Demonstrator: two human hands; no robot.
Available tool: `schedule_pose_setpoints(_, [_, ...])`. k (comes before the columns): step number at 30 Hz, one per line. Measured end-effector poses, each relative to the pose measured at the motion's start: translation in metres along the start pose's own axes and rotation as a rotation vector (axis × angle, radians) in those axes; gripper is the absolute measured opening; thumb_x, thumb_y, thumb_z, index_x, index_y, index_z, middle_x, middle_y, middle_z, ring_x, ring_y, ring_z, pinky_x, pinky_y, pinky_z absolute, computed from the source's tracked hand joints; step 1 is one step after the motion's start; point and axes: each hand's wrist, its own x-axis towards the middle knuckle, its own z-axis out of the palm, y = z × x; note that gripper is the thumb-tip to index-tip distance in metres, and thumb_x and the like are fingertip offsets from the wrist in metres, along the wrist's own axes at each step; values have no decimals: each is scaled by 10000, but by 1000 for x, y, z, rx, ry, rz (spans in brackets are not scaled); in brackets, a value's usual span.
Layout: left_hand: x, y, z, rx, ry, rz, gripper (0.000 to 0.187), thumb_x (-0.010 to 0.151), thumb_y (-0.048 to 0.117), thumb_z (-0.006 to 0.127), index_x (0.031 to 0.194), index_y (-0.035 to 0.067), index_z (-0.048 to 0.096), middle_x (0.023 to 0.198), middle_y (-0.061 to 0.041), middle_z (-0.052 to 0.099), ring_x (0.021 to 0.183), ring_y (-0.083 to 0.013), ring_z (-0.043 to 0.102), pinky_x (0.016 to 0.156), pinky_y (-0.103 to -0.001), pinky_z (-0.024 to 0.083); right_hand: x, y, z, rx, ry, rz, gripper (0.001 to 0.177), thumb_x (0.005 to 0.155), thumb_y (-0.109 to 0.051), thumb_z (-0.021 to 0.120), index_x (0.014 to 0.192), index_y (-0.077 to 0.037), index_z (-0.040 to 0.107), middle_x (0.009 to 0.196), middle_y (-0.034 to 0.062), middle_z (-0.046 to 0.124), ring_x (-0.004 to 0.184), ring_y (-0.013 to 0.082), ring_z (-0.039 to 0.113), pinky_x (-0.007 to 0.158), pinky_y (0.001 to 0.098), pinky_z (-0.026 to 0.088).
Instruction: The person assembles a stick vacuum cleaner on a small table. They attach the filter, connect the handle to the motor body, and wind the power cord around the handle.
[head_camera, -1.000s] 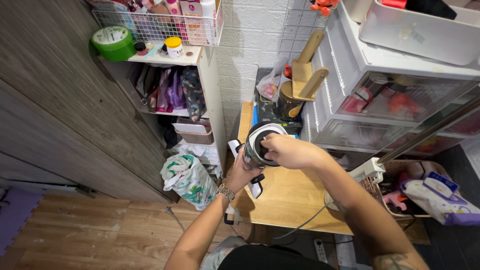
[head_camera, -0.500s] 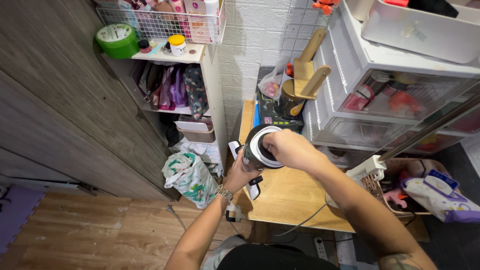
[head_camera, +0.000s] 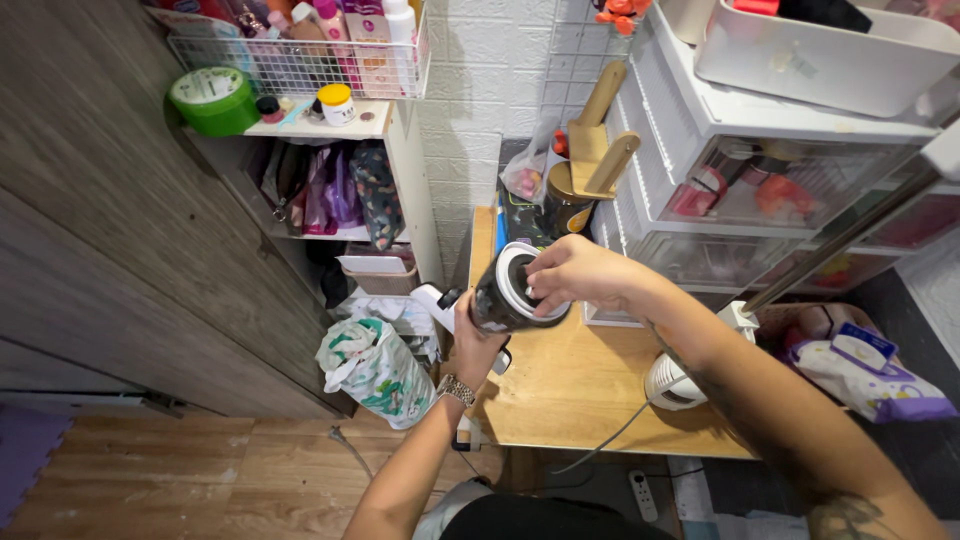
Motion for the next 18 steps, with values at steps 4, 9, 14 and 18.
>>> schedule_pose_setpoints(4, [-1,-5,5,-4,32,-25,898,642,80,888,1421,45,442,1362,-169,541,1281,-337,551,1096,-392,446,11,8,6,-19,30,56,455,910,-58,650,1289,172,549,1015,213,705,792,317,767,663,329,594])
schedule_pose_setpoints(9, [-5,-2,6,-12,12,-51,893,648,59,874,1425,39,435,1379,-175,533,1284,-347,544,1096,-399,438,35,23,11,-101,40,66,396,926,-76,613,1252,147,588,992,205,698,745,283,735,658,358,600])
schedule_pose_setpoints(14, [-2,4,5,-49,-16,-111,894,624,26,843,1420,39,437,1337,-174,551,1239,-337,575,1052,-391,467,60,41,11,-225,14,68,252,951,-95,634,1072,116,700,892,121,681,672,166,600,575,329,493])
schedule_pose_setpoints(18, [-3,6,7,-77,-16,-157,841,644,5,820,1399,43,450,1296,-165,562,1201,-316,600,1027,-382,488,77,49,6,-219,-3,99,217,954,-98,624,957,106,696,792,94,675,647,167,618,554,324,470])
